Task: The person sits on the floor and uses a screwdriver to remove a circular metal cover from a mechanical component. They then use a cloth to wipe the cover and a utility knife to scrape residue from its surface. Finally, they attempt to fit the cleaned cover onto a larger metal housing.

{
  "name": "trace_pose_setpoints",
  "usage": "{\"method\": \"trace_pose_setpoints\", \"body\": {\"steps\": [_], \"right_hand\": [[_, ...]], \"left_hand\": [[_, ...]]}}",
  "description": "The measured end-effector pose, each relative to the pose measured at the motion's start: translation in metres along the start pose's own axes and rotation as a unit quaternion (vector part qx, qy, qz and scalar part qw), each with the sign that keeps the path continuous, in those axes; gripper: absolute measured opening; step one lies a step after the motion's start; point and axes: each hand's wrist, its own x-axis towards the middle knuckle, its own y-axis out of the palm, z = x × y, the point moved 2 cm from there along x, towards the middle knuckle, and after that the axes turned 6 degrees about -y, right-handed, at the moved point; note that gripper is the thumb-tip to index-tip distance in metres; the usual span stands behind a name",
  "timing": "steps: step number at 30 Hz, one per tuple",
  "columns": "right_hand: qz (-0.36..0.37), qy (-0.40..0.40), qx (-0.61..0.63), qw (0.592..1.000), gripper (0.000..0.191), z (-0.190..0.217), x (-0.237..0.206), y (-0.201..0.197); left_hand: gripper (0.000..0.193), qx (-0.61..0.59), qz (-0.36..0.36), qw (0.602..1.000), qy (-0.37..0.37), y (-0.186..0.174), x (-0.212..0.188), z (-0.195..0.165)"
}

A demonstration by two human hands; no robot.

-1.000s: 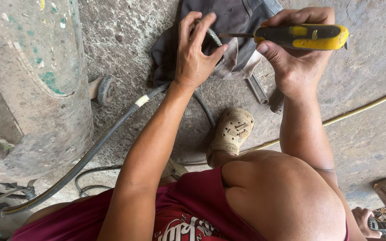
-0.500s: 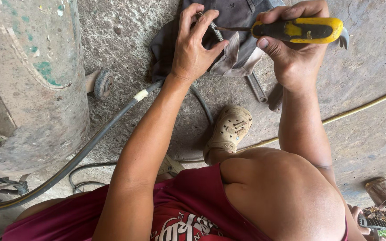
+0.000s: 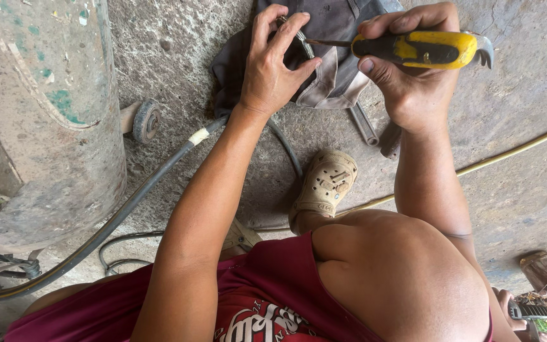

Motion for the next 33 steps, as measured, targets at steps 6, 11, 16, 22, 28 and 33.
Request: {"method": "trace_pose_setpoints", "body": {"steps": [6,11,16,22,28,33], "right_hand": [[0.016,-0.010,-0.002,1.000,0.050,0.006,0.005,0.003],[0.023,0.009,0.009,1.000,0.044,0.008,0.006,0.005],[0.051,-0.042,-0.034,0.997,0.045,0.006,0.013,0.009],[0.025,-0.071,0.016,0.997,0.044,0.007,0.013,-0.004],[-0.121,-0.060,0.072,0.988,0.035,0.003,0.005,-0.038],[-0.051,0.071,-0.225,0.971,0.028,-0.008,-0.001,-0.041]], "left_hand": [[0.073,-0.024,-0.017,0.999,-0.028,-0.002,-0.003,-0.009],[0.079,-0.052,-0.048,0.997,-0.032,0.004,-0.001,-0.017],[0.082,-0.057,-0.029,0.997,-0.049,0.005,0.005,-0.007],[0.090,-0.036,-0.014,0.998,-0.055,0.008,0.004,-0.005],[0.105,-0.037,-0.055,0.998,-0.019,-0.002,0.008,-0.022],[0.092,-0.100,-0.049,0.992,-0.056,-0.018,-0.007,-0.050]]}}
